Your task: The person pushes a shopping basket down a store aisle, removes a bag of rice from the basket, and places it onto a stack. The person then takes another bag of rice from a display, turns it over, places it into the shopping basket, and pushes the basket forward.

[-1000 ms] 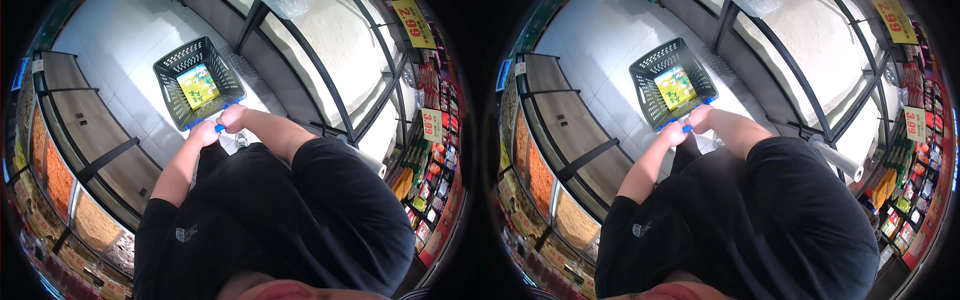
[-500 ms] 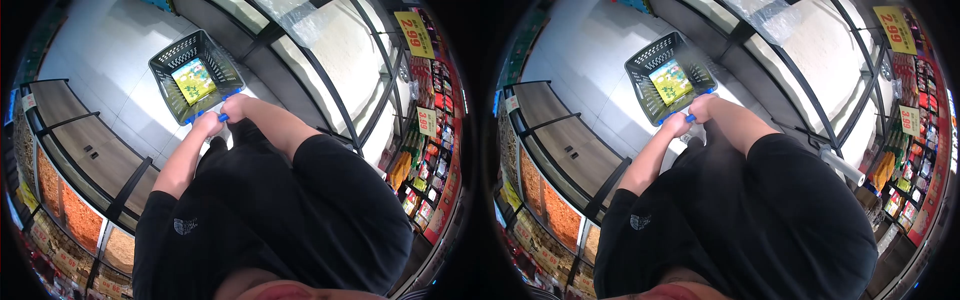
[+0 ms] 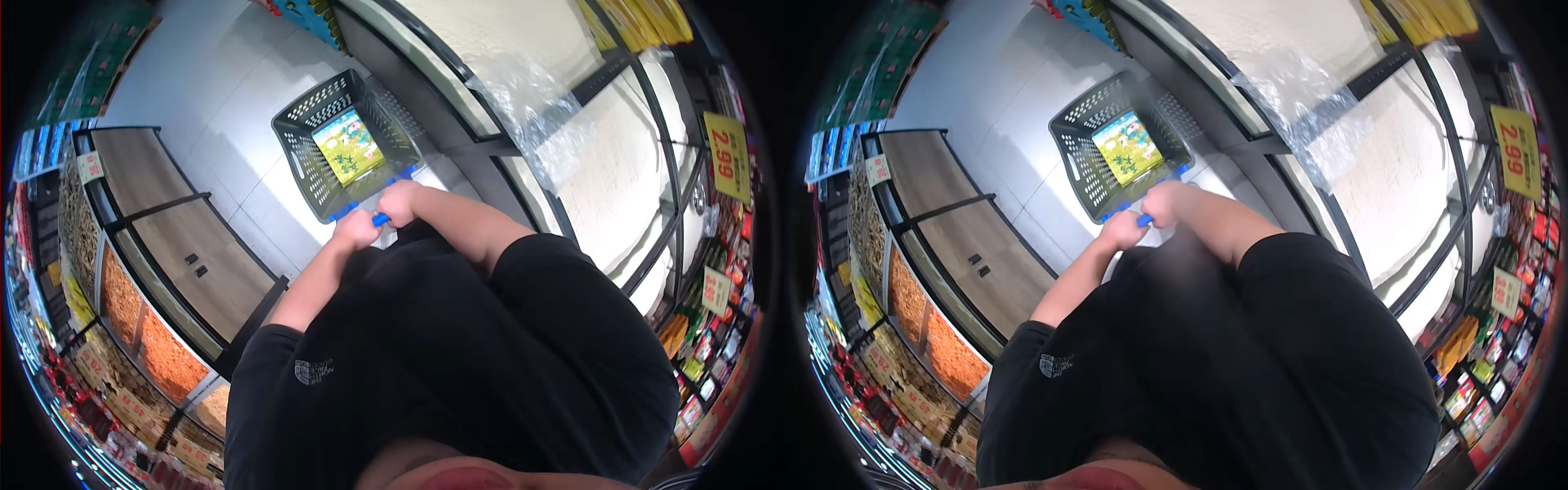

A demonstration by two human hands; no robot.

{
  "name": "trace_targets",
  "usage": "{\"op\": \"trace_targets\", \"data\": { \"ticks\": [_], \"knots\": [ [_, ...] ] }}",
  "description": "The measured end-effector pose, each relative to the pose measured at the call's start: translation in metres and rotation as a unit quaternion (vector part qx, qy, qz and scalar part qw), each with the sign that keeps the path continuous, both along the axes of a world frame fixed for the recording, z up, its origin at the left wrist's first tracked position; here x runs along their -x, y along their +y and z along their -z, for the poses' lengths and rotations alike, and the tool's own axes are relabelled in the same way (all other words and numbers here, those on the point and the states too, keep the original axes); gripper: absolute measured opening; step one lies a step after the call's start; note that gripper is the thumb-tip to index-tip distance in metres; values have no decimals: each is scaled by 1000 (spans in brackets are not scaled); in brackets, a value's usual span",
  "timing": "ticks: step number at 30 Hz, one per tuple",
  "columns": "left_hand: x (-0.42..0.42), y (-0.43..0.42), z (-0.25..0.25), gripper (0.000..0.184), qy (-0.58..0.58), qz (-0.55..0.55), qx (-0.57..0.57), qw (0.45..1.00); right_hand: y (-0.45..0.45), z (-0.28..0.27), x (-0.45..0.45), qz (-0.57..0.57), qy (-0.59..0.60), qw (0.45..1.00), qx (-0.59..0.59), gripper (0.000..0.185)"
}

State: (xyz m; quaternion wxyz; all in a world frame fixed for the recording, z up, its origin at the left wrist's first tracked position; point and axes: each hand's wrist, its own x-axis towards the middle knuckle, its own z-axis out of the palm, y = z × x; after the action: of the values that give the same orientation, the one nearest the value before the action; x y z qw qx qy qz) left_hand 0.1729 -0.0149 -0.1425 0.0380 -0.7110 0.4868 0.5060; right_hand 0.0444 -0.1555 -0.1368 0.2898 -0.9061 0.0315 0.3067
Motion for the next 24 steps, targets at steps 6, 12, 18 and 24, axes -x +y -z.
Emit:
{"op": "trace_targets", "data": {
  "ticks": [6,12,18,24],
  "knots": [
    [-57,-48,21,36,3,-57,44,997,-61,1,-70,-37,-9,998,45,25],
    [-134,-109,-5,37,29,-65,2,997,-114,-4,-151,-67,-17,994,88,25],
    [-217,-153,-8,38,36,-108,11,993,-155,2,-229,-47,-68,989,119,22],
    [-313,-200,-13,36,45,-80,-6,996,-201,14,-316,-37,-145,984,91,21]
  ]
}}
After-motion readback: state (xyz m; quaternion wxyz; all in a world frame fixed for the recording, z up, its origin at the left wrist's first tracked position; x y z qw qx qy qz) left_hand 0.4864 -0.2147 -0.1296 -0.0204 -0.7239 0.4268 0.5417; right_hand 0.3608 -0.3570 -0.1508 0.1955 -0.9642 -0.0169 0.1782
